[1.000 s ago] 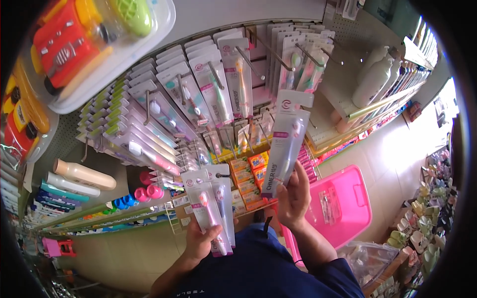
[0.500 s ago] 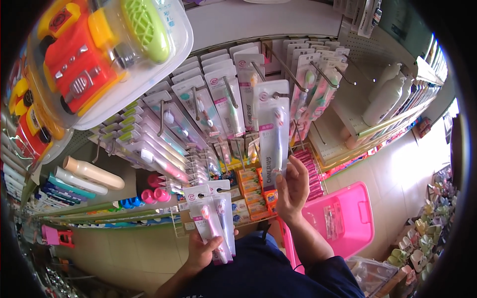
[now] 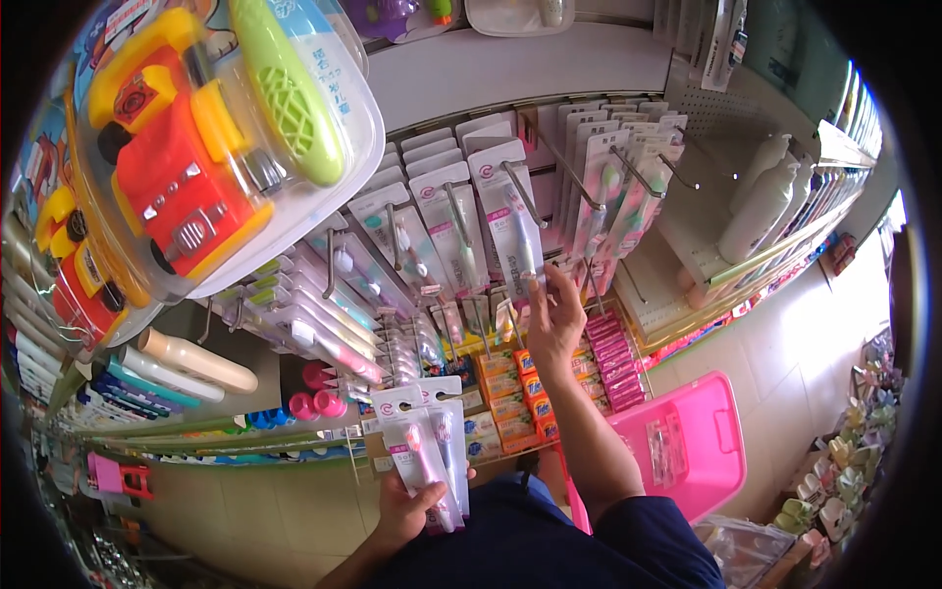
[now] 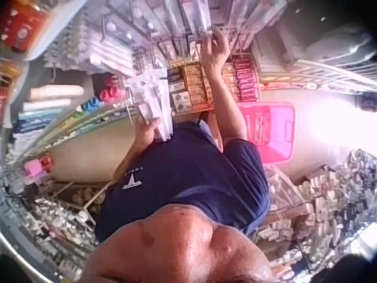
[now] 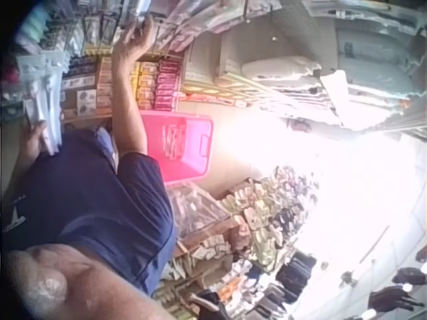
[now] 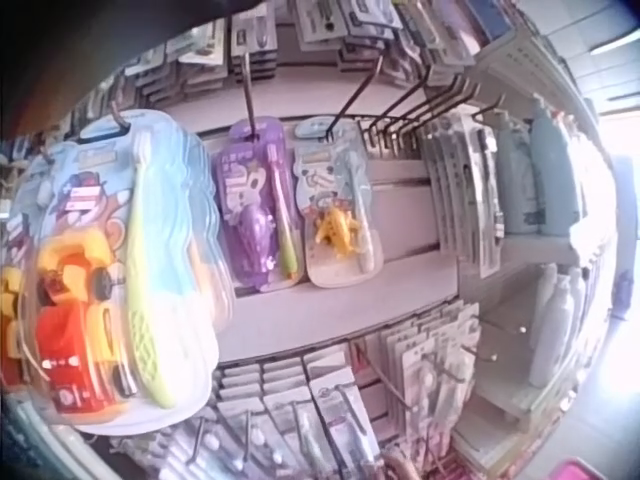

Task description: The recorder is taking toothbrushes out of a pink bin and hanging them on display hooks in a store aisle.

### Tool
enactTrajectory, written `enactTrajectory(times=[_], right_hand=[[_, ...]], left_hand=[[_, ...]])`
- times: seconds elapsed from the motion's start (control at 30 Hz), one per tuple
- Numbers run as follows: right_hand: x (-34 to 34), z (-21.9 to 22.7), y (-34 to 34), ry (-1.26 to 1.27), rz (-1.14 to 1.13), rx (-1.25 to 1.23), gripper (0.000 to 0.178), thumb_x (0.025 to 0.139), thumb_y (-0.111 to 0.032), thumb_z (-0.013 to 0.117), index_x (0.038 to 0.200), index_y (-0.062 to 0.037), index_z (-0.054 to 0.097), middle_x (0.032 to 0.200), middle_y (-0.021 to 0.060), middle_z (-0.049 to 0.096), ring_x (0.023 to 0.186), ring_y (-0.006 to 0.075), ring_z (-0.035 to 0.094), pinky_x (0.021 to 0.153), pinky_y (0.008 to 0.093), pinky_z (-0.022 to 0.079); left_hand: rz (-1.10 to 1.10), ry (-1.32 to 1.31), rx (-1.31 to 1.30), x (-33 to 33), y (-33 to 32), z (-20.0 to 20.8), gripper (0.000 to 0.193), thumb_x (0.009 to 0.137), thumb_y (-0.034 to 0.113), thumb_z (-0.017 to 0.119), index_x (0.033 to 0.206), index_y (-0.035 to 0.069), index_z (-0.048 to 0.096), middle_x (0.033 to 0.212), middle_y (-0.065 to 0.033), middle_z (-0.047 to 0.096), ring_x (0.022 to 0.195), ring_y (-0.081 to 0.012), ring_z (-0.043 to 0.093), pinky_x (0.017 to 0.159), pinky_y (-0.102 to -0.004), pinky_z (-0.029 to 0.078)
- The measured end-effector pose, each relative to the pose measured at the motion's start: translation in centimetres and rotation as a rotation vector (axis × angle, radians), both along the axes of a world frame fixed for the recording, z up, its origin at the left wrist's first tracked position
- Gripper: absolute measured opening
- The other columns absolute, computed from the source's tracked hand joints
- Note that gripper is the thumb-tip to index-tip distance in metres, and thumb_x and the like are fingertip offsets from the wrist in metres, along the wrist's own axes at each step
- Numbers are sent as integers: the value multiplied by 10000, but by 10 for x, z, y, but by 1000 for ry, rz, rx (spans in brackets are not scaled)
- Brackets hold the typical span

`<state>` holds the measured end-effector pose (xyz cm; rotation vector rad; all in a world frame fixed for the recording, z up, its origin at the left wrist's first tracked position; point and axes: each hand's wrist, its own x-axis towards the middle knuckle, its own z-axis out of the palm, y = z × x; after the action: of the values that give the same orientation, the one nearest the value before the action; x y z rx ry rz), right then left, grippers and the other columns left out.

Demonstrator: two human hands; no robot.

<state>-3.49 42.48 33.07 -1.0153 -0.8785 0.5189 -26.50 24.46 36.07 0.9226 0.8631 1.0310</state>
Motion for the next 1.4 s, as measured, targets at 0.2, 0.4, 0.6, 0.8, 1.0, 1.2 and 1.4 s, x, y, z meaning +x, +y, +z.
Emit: enactTrajectory(times=[0.2,0.4,0.6,0.8,1.0,1.2,1.4], right_hand=[[-1,-12,22,-149,-125,64,233,922,-75,635,1128,26,602,981,96,563,839,137,595,697,254,527],[-3,-14,10,-217,-86,-5,214,923,-69,632,1111,23,588,929,58,573,862,105,578,773,263,515],[4,6,-16,-261,-265,114,169,869,-7,650,1032,20,614,938,130,612,811,213,631,637,288,537],[-18,14,-119,-336,804,89,192,896,-149,654,951,32,621,838,115,635,792,268,621,707,359,484],[-33,-7,-161,-81,936,-227,138,957,-96,579,936,36,612,808,95,595,713,192,577,650,318,461],[7,17,-108,-171,386,-115,134,976,-60,525,866,2,569,669,27,501,607,99,504,528,259,404],[36,23,-73,-165,333,-166,164,960,-109,580,910,43,613,655,10,517,621,65,459,559,248,390]], left_hand=[[12,-27,-17,0,-1,-5,511,859,101,624,1292,-82,424,1102,-231,625,1006,-359,657,905,-485,535],[45,-39,-43,4,-3,-3,498,866,99,616,1289,-84,426,1100,-230,625,1008,-353,657,924,-489,530],[46,-41,2,0,-1,-6,498,874,109,620,1298,-70,428,1118,-234,621,1008,-343,656,915,-482,532],[90,-42,131,0,8,-13,450,899,36,590,1317,-52,446,1172,-168,621,1055,-237,631,926,-391,506],[100,188,351,13,16,-18,459,914,39,604,1333,-26,428,1192,-139,605,1046,-192,612,897,-341,501],[154,37,221,27,22,4,428,951,29,493,1350,-56,365,1198,-258,597,1006,-330,663,864,-427,558],[87,36,148,20,8,-4,492,946,50,504,1400,-41,337,1157,-258,616,992,-330,668,849,-427,556]])
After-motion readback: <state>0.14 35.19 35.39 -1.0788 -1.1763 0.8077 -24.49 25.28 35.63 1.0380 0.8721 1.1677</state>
